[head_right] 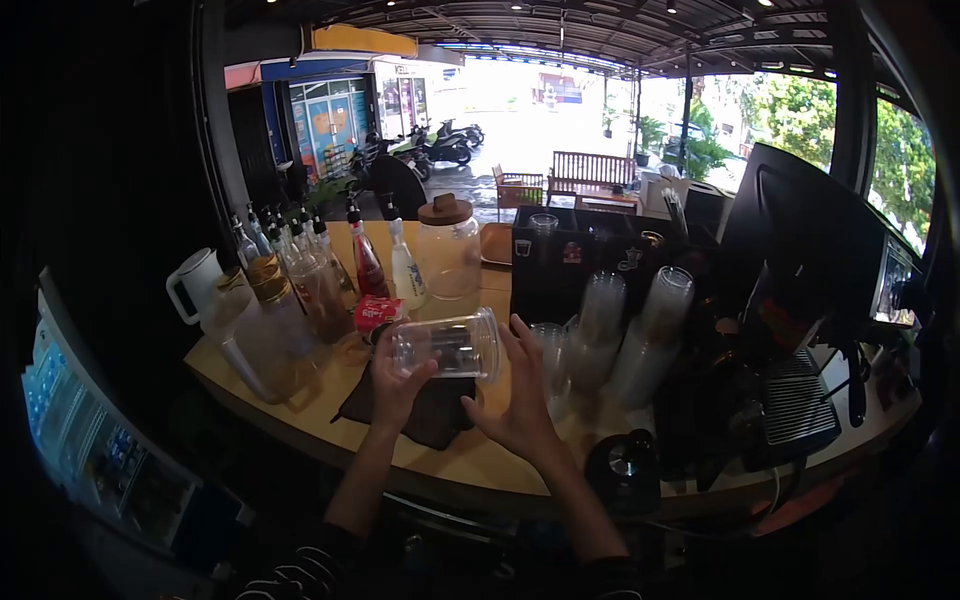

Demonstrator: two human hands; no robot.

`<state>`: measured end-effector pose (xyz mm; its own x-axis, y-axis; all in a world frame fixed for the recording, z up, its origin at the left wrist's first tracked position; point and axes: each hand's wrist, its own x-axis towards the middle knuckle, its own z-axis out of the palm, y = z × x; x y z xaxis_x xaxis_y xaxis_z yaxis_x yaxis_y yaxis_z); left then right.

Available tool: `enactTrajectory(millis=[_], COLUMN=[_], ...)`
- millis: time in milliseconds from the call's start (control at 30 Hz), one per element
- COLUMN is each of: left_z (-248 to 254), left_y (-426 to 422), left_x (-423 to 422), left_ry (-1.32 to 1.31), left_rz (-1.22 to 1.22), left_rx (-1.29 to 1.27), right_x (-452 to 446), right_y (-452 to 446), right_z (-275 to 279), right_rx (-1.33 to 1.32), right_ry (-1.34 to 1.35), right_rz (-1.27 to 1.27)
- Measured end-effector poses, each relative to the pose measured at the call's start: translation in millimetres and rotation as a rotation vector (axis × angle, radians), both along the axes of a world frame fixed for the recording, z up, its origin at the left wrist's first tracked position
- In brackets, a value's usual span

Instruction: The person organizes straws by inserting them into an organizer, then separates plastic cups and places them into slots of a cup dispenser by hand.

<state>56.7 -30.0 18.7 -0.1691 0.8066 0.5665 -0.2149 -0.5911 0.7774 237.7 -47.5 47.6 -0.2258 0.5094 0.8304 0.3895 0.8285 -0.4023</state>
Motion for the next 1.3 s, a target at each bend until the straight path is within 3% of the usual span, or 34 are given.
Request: enactTrajectory(millis=[67, 100, 133, 200, 333, 367, 400, 500, 600, 933, 1133, 1267, 1300], left_z=[-1.9, -4.5, -7.3, -10.2, -7.6, -4.7, -4.5, -5.2, -7.6, -36.3, -42.1, -15.0, -4.4], left_y=[-4.2, -3.9, -3.4, -1.4, 2.9, 2.1, -0.6, 2.0, 10.2, 36.3, 38.9, 37.5, 38.3], left_x=[-13.5, -20.3, -26.7, -38.5, -60.2, -64.9, -70.4, -96.7, -115.7, -136.5, -116.7, -103.2, -98.6], left_ry=[-0.034, 0.009, 0.050, 0.162, 0.269, 0.122, -0.028, 0.018, 0.068, -0.092, -0.242, -0.244, -0.184], left_rz=[-0.039, -0.104, -0.170, -0.152, -0.136, -0.212, -0.287, -0.243, -0.229, -0.313, -0.258, -0.185, -0.150], left_rx=[-0.048, 0.010, 0.066, 0.113, 0.203, 0.149, 0.084, -0.092, -0.051, -0.090, -0.158, -0.106, -0.069], right_x=[-2.7, -12.2, -14.9, -19.9, -51.6, -59.6, -68.0, -85.4, -94.9, -126.3, -131.0, -108.1, -100.2], right_y=[13.8, 21.1, 27.4, 38.0, 36.2, 32.6, 30.8, 31.5, 34.0, 31.5, 41.3, 44.8, 39.7], right_z=[-18.3, -24.9, -27.3, -26.6, -24.4, -20.7, -20.7, -19.1, -9.0, -12.1, -34.1, -19.2, -3.7], right_rx=[-0.169, -0.326, -0.328, -0.820, -0.670, -0.627, -0.637, -0.629, -0.765, -0.671, -0.718, -0.784, -0.668], right_ry=[0.208, 0.459, 0.463, 0.579, 0.583, 0.568, 0.565, 0.474, 0.522, 0.454, 0.536, 0.364, 0.209], right_rz=[0.118, 0.274, 0.281, 0.670, 0.555, 0.531, 0.526, 0.524, 0.562, 0.428, 0.543, 0.550, 0.311])
